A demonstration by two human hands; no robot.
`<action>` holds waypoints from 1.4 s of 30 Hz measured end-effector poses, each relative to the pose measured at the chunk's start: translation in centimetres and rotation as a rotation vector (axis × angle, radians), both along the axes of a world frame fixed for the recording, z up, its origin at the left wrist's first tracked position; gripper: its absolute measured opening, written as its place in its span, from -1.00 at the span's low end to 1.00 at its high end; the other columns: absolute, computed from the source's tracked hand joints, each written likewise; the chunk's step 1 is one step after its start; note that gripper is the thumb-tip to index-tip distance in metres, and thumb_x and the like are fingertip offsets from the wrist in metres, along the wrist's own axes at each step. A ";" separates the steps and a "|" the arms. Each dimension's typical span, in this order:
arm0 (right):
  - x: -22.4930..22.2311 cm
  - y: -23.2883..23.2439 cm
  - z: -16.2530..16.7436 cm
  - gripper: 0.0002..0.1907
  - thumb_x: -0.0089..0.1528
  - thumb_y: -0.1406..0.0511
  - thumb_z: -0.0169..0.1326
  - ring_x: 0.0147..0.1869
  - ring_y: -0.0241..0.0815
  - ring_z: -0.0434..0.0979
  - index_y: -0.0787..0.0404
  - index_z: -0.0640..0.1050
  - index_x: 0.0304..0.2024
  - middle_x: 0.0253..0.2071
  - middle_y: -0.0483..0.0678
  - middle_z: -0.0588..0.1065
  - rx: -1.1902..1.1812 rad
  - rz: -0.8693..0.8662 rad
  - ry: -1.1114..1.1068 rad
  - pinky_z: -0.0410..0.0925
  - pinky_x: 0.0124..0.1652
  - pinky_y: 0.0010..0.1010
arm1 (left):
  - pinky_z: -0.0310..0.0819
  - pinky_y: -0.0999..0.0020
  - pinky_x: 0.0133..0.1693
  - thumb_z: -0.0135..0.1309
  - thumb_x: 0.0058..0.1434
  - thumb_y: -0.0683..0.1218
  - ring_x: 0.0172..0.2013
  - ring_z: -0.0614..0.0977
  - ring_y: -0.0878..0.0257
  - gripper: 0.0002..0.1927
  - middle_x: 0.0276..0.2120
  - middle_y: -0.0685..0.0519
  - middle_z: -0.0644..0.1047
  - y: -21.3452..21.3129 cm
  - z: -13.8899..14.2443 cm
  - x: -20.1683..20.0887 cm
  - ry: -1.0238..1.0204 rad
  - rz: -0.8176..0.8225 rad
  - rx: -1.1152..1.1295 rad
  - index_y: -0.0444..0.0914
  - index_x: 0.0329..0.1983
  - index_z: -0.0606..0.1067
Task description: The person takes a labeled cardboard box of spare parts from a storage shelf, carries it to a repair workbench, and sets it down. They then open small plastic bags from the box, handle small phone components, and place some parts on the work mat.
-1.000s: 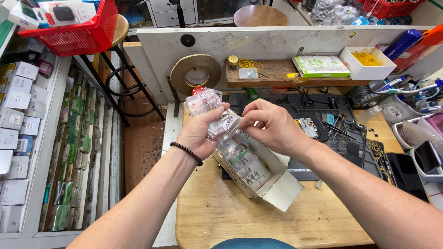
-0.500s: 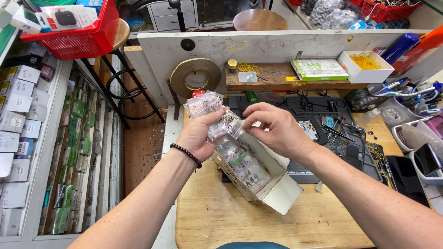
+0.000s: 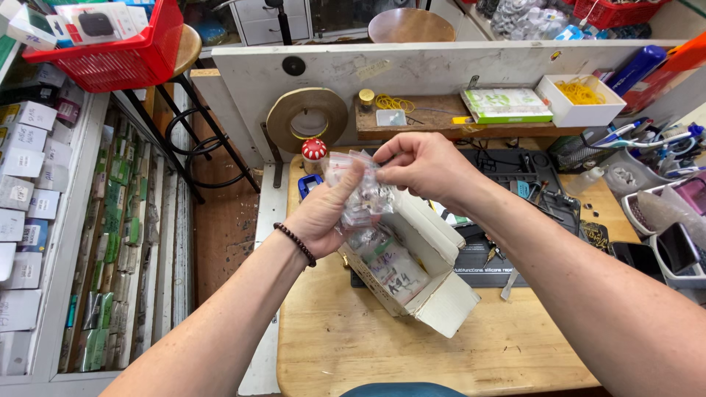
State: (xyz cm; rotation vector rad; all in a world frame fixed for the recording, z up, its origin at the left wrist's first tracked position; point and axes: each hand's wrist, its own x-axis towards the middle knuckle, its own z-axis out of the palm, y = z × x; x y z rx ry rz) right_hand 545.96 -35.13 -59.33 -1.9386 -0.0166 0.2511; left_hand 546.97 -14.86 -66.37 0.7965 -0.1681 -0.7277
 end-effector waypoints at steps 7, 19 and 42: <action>-0.1 1.8 -2.3 -0.85 0.21 0.33 0.22 -0.43 -0.40 0.54 0.29 0.63 -0.21 -0.39 -0.11 0.58 0.227 -0.081 0.036 0.47 -0.46 -0.52 | 0.67 0.23 -0.20 0.14 0.35 -0.11 -0.19 0.67 0.24 -0.74 -0.15 0.02 0.60 0.2 -1.7 0.1 -0.041 0.088 0.135 -0.27 0.06 0.48; -5.5 4.8 -8.0 -0.76 0.18 0.49 0.08 -0.51 -0.17 0.66 0.32 0.58 -0.10 -0.43 0.12 0.63 -0.418 0.160 0.334 0.52 -0.50 -0.36 | 0.68 0.21 -0.24 0.02 0.28 -0.22 -0.24 0.68 0.12 -0.72 -0.19 -0.09 0.63 0.5 -3.0 0.5 0.072 0.317 0.166 -0.33 0.06 0.44; 0.2 0.0 2.0 -0.73 0.14 0.34 0.26 -0.34 -0.32 0.60 0.25 0.62 -0.10 -0.42 -0.12 0.59 -0.256 0.331 0.154 0.51 -0.30 -0.41 | 0.64 0.29 -0.32 0.16 0.29 0.00 -0.31 0.65 0.27 -0.74 -0.25 0.08 0.60 -0.7 -0.3 -1.1 -0.003 0.039 0.132 -0.19 -0.03 0.50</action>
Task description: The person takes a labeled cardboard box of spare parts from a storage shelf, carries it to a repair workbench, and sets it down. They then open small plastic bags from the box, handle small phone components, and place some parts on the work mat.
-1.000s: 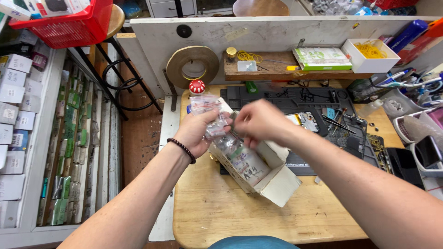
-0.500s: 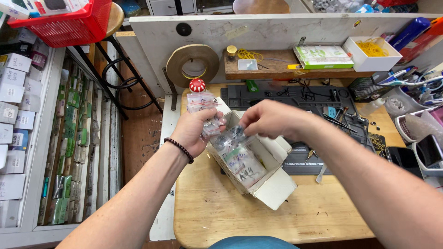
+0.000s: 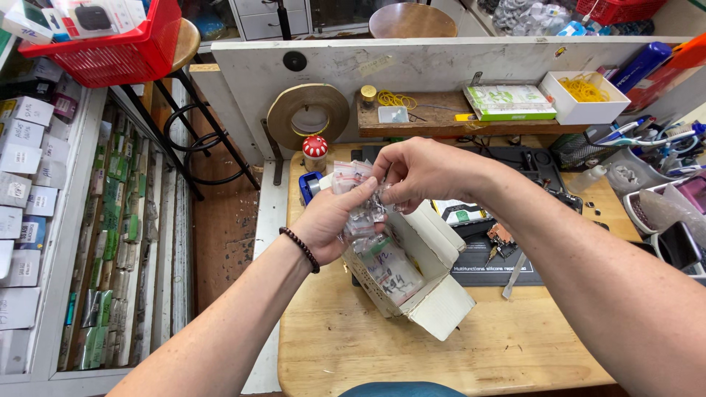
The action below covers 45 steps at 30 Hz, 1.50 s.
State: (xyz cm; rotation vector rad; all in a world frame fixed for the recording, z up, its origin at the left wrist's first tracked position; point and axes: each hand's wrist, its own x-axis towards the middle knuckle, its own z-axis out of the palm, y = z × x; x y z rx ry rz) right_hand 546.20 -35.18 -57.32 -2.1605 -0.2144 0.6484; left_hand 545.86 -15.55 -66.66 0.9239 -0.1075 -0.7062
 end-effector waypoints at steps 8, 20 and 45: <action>0.0 0.2 0.1 -0.64 0.11 0.36 0.28 -0.25 -0.35 0.59 0.24 0.57 -0.03 -0.33 -0.12 0.62 -0.067 0.058 -0.234 0.48 -0.24 -0.46 | 0.66 0.31 -0.31 0.16 0.28 -0.11 -0.34 0.67 0.23 -0.76 -0.25 0.02 0.60 0.3 0.0 0.4 0.001 -0.006 0.021 -0.27 -0.02 0.49; -0.5 -2.1 -4.2 -0.78 0.22 0.38 0.22 -0.25 -0.26 0.63 0.36 0.62 -0.10 -0.27 -0.02 0.63 0.358 -0.371 -0.050 0.56 -0.20 -0.39 | 0.68 0.30 -0.24 0.14 0.31 -0.07 -0.28 0.69 0.23 -0.73 -0.21 0.02 0.63 0.0 0.3 0.1 0.060 0.057 -0.026 -0.28 0.02 0.50; -0.9 0.8 -5.6 -0.65 0.19 0.31 0.25 -0.13 -0.37 0.63 0.24 0.60 0.02 -0.20 -0.08 0.65 0.216 -0.260 -0.444 0.52 -0.08 -0.48 | 0.69 0.23 -0.19 0.09 0.39 -0.08 -0.25 0.68 0.19 -0.80 -0.26 0.02 0.58 0.6 -1.4 0.4 0.218 -0.052 -0.051 -0.23 0.01 0.48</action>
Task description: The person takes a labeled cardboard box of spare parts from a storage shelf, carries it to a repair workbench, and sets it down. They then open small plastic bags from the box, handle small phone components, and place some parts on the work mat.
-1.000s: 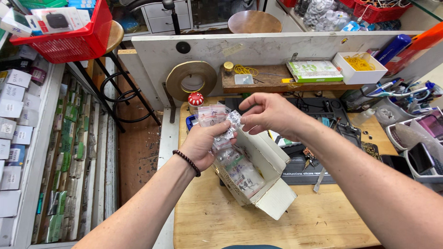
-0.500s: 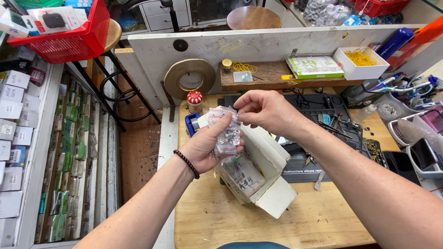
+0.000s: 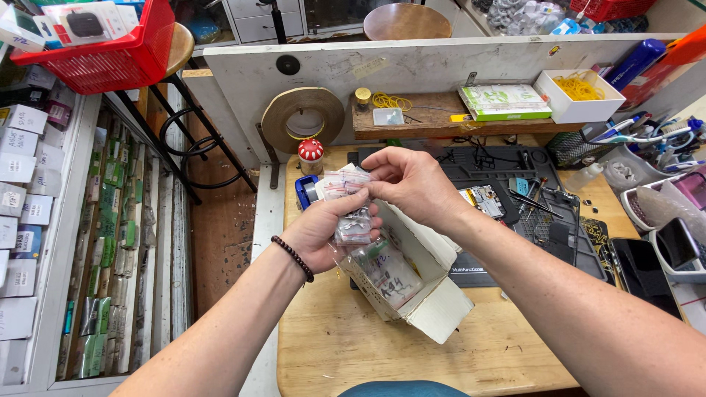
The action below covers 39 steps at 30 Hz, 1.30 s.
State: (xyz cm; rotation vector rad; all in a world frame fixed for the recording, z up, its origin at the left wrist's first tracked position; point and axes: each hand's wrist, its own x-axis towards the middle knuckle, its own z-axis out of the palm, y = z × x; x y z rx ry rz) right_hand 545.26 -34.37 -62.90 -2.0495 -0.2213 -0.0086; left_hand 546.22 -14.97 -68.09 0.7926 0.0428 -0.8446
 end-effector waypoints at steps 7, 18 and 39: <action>-0.1 -1.6 0.1 -0.41 0.08 0.08 0.34 -0.03 -0.11 0.64 0.19 0.57 0.09 -0.11 0.02 0.61 -0.501 -0.047 0.042 0.46 -0.01 -0.31 | 0.66 0.23 -0.23 0.04 0.34 -0.11 -0.27 0.67 0.17 -0.77 -0.27 -0.01 0.60 1.9 0.5 2.5 -0.019 0.201 0.152 -0.28 0.02 0.45; -0.8 -1.2 -1.6 -0.48 0.02 0.28 0.20 -0.05 -0.02 0.69 0.18 0.61 0.07 -0.15 0.05 0.66 -0.635 0.015 0.197 0.48 0.02 -0.26 | 0.68 0.18 -0.23 0.07 0.33 -0.14 -0.26 0.66 0.14 -0.81 -0.30 -0.01 0.55 3.1 0.8 2.5 -0.016 0.283 0.169 -0.32 -0.05 0.44; 0.5 0.3 -0.5 -0.63 0.12 0.19 0.26 -0.07 0.08 0.64 0.21 0.65 -0.06 -0.16 0.12 0.62 -0.642 -0.048 -0.182 0.46 -0.07 -0.15 | 0.68 0.17 -0.15 0.05 0.27 -0.24 -0.18 0.68 0.08 -0.76 -0.16 -0.11 0.59 3.9 -0.7 2.4 0.028 0.258 0.228 -0.42 -0.02 0.45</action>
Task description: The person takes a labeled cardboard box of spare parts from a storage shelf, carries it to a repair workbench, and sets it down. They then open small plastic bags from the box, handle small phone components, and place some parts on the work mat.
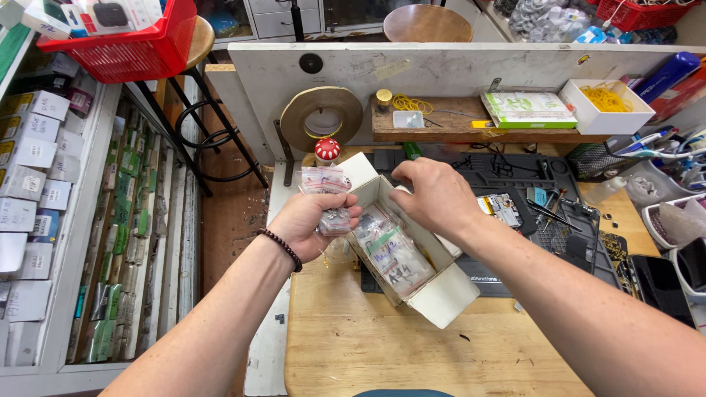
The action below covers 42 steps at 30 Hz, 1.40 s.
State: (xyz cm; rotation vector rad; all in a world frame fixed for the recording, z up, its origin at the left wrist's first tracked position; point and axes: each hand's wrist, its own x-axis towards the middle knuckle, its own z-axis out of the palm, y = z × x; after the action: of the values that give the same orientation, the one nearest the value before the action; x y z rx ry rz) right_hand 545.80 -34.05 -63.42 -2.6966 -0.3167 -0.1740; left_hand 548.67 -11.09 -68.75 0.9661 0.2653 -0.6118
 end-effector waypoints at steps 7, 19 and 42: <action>-1.5 3.1 -3.3 -0.57 0.09 0.27 0.28 0.06 0.07 0.60 0.15 0.58 0.02 -0.05 0.10 0.59 -0.107 0.067 0.409 0.45 0.06 -0.17 | 0.68 0.16 -0.12 0.04 0.30 -0.22 -0.17 0.68 0.07 -0.76 -0.15 -0.13 0.59 -0.7 -1.2 -0.1 0.009 -0.034 -0.048 -0.44 -0.02 0.45; -1.1 3.0 -3.7 -0.81 0.02 0.32 0.30 -0.14 -0.02 0.67 0.17 0.69 -0.29 -0.26 0.06 0.66 -0.152 0.026 0.449 0.49 -0.12 -0.22 | 0.68 0.16 -0.18 0.06 0.30 -0.21 -0.23 0.68 0.09 -0.80 -0.21 -0.10 0.59 -1.0 -2.6 -0.2 0.009 -0.012 -0.076 -0.40 -0.04 0.46; 0.6 -3.7 3.7 -0.88 0.16 0.25 0.28 -0.54 -0.47 0.20 0.11 0.67 -0.27 -0.56 -0.29 0.38 0.719 -0.065 0.901 0.04 -0.56 -0.59 | 0.64 0.19 -0.05 0.06 0.30 -0.18 -0.12 0.69 0.16 -0.74 -0.10 -0.02 0.62 -3.9 1.3 -0.6 -0.163 -0.139 -0.233 -0.27 0.05 0.49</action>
State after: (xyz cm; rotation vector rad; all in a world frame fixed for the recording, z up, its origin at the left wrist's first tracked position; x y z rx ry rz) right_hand 546.42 -37.74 -59.73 -1.8255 0.1048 0.7458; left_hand 548.11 -15.02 -67.40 0.8076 -0.0185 -0.6705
